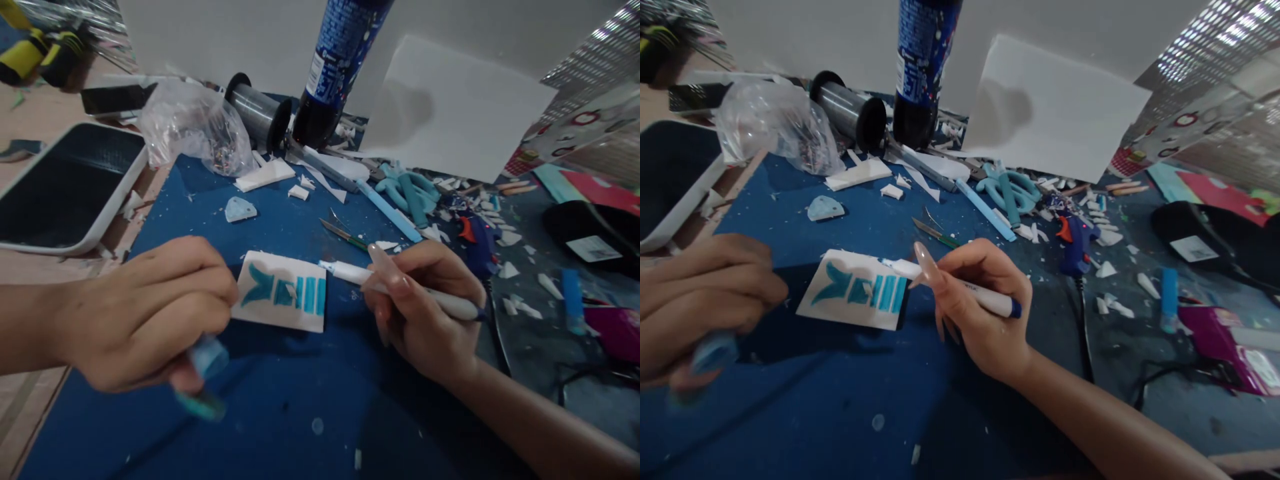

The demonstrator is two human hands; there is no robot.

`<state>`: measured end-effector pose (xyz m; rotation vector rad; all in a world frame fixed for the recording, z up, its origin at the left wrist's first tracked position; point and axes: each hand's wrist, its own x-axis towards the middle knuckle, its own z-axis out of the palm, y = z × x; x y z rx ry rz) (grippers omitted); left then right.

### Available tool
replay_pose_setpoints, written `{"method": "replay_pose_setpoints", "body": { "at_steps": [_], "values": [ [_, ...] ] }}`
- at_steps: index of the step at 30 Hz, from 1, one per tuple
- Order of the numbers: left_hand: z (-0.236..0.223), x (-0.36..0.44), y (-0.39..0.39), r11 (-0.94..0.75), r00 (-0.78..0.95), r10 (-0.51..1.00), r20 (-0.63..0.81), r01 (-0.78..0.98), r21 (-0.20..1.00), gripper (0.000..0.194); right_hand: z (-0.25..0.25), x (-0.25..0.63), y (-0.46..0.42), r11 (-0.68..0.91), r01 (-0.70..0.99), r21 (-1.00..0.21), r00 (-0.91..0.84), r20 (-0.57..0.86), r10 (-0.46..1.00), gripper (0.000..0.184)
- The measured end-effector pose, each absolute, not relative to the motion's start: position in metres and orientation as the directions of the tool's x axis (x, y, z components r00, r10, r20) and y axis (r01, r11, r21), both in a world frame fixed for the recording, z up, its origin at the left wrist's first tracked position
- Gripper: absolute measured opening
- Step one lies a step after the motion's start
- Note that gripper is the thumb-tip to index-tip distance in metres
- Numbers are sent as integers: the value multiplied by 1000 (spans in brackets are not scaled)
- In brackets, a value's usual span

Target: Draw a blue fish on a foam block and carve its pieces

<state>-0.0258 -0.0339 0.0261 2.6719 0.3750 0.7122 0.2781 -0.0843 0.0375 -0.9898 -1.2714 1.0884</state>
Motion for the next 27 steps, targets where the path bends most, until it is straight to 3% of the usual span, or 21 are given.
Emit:
{"method": "replay_pose_setpoints", "body": {
  "at_steps": [1,3,6,9,15,27],
  "values": [
    [26,-24,-34,-947,841,296,452,196,255,35,38,278,-87,258,-77,-963,-20,260,965,10],
    [25,-19,-33,-950,829,308,468,240,200,39,38,277,-91,299,-129,-945,-71,310,948,4],
    [22,-12,-28,-951,820,307,483,246,186,36,37,276,-96,282,-213,-936,-163,319,934,8],
    [20,-11,-26,-957,824,290,488,242,160,37,36,274,-98,281,-188,-941,-168,313,935,11],
    [24,-9,-28,-972,897,131,422,32,234,42,40,276,-91,210,44,-977,-244,194,950,39],
    [22,-4,-24,-937,926,125,355,-7,349,45,39,278,-89,190,128,-974,-290,146,946,41]
  ]
}}
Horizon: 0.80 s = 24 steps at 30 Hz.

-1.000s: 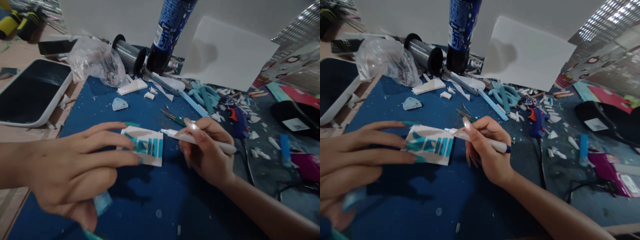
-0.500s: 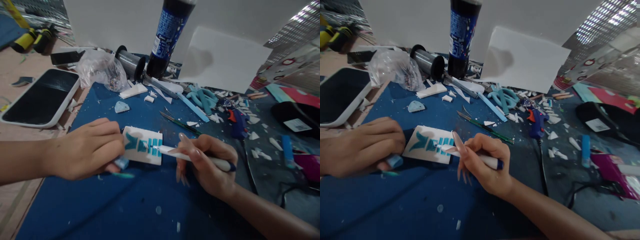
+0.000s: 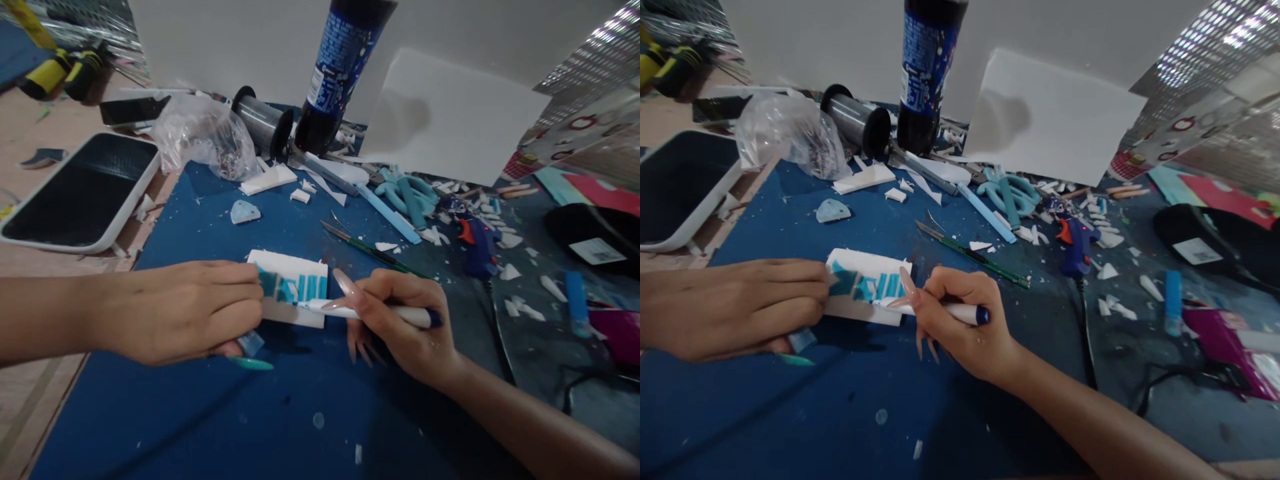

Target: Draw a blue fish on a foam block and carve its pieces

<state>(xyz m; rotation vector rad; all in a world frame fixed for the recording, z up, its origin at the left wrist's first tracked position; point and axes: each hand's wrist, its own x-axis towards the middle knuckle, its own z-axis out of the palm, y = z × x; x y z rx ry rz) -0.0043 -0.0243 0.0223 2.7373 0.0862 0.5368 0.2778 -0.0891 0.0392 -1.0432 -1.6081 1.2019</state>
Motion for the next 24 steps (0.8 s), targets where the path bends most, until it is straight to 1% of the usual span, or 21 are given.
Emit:
{"method": "replay_pose_setpoints", "body": {
  "at_steps": [5,7,9,11,15,17,18,21,22,24],
  "values": [
    [22,-4,-23,-928,930,120,347,-20,373,45,41,279,-88,250,204,-946,-262,194,946,41],
    [21,-5,-23,-929,929,117,351,-22,369,45,41,279,-88,250,207,-946,-272,190,943,41],
    [21,-5,-24,-935,928,113,356,-22,355,46,41,278,-87,212,167,-963,-282,159,946,40],
    [23,-6,-24,-942,924,113,364,-17,336,48,41,278,-88,173,97,-980,-254,144,956,38],
    [31,-5,-24,-965,930,110,351,15,262,54,36,278,-94,217,-8,-976,-120,216,969,33],
    [32,-5,-24,-972,930,108,351,23,236,55,34,279,-100,268,0,-963,-151,265,952,27],
    [31,-5,-24,-972,917,133,376,45,233,55,34,279,-103,307,12,-952,-203,298,933,23],
    [26,-6,-26,-966,889,182,421,81,246,54,37,278,-110,440,-3,-898,-275,423,863,20],
    [24,-6,-26,-965,886,187,424,84,249,53,39,278,-111,465,18,-885,-322,435,841,15],
    [21,-5,-26,-965,885,187,426,85,247,52,42,276,-111,504,42,-863,-406,446,797,12]
  ]
}}
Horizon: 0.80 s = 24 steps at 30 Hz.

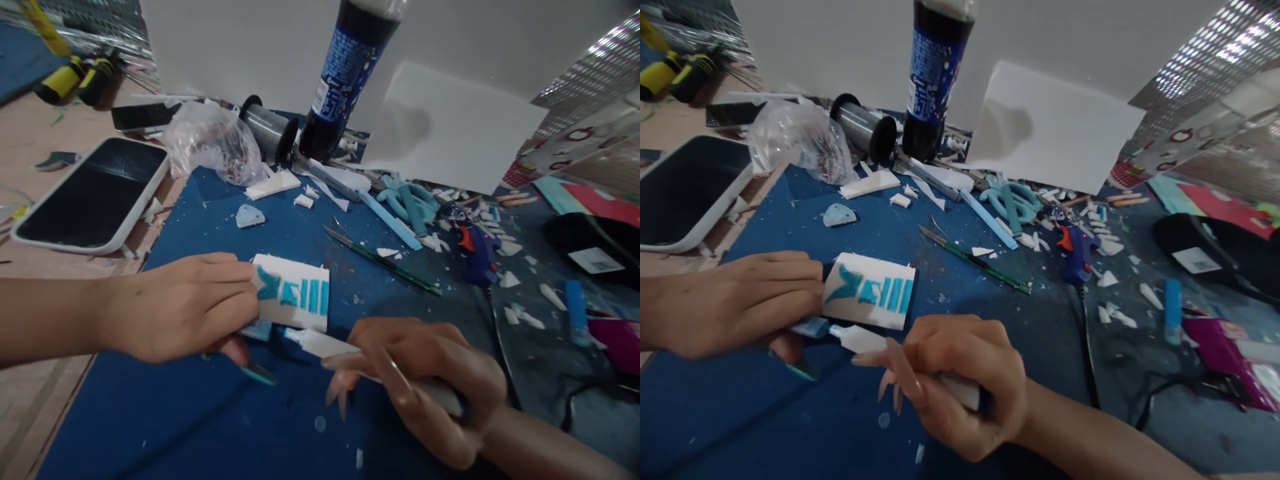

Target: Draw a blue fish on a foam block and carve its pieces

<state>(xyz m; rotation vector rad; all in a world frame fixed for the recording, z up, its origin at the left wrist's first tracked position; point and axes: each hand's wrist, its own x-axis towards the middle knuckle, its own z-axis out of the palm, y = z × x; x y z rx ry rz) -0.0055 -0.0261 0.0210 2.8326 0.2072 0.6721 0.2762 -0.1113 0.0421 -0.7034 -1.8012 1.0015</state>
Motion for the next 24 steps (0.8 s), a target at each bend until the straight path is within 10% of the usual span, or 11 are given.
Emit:
{"method": "replay_pose_setpoints", "body": {
  "at_steps": [24],
  "values": [
    [21,-7,-33,-957,867,245,435,146,249,53,35,271,-107,629,-21,-777,-425,576,698,11]
  ]
}}
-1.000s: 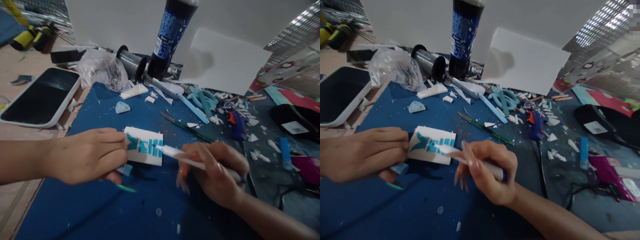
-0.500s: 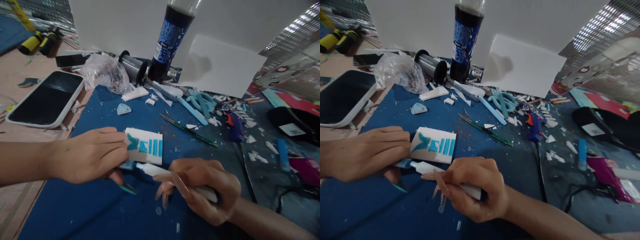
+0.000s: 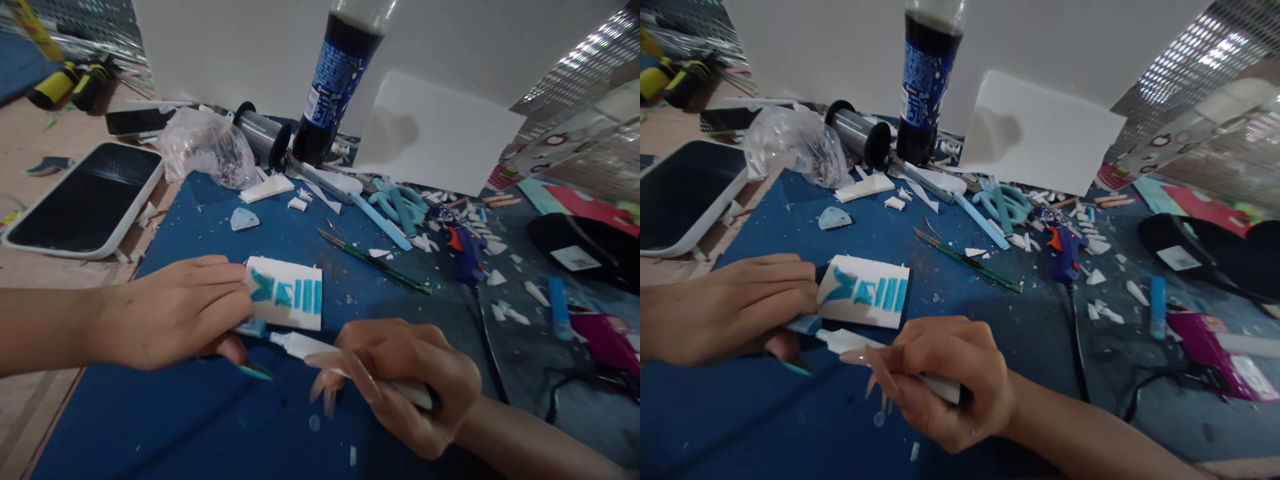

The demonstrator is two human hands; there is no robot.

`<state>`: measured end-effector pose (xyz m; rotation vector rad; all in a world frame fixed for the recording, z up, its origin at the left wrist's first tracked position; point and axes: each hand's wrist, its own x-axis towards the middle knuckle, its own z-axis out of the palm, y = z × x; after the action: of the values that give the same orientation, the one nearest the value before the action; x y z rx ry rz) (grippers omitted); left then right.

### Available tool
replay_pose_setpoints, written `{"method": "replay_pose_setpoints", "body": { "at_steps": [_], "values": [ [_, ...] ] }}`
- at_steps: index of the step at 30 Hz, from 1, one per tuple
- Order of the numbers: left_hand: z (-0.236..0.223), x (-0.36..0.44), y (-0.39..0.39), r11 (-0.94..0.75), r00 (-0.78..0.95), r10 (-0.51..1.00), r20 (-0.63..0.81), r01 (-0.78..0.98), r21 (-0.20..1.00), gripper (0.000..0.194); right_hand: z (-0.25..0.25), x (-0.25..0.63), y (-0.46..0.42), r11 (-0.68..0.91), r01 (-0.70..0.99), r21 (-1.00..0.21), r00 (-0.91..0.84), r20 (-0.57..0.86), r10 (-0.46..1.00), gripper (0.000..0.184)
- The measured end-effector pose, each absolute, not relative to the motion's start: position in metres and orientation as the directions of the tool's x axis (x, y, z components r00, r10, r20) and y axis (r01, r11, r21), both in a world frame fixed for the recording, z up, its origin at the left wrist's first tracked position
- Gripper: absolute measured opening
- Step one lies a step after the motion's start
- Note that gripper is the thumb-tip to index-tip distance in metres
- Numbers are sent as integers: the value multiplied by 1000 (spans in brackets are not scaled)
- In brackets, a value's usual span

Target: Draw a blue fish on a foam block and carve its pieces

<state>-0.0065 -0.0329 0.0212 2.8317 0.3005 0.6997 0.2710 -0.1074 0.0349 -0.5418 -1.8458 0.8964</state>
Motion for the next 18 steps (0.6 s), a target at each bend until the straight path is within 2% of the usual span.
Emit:
{"method": "replay_pose_setpoints", "body": {
  "at_steps": [3,7,9,11,14,15,18],
  "values": [
    [22,-7,-32,-955,867,252,429,152,253,56,33,271,-107,598,-4,-801,-407,548,731,14],
    [21,-6,-31,-952,866,251,433,139,274,56,31,269,-108,628,-8,-778,-397,579,712,13],
    [21,-7,-31,-954,871,239,430,128,271,55,34,269,-109,625,77,-777,-426,541,725,23],
    [22,-8,-32,-963,875,214,435,114,244,56,40,270,-111,601,246,-761,-432,469,770,28],
    [24,-11,-36,-968,870,219,441,139,207,57,46,269,-111,619,467,-631,-425,454,783,10],
    [25,-12,-37,-967,863,233,449,158,200,56,47,268,-110,643,512,-570,-452,458,765,9],
    [28,-13,-45,-970,853,234,466,174,168,49,45,264,-111,716,572,-400,-561,446,697,41]
  ]
}}
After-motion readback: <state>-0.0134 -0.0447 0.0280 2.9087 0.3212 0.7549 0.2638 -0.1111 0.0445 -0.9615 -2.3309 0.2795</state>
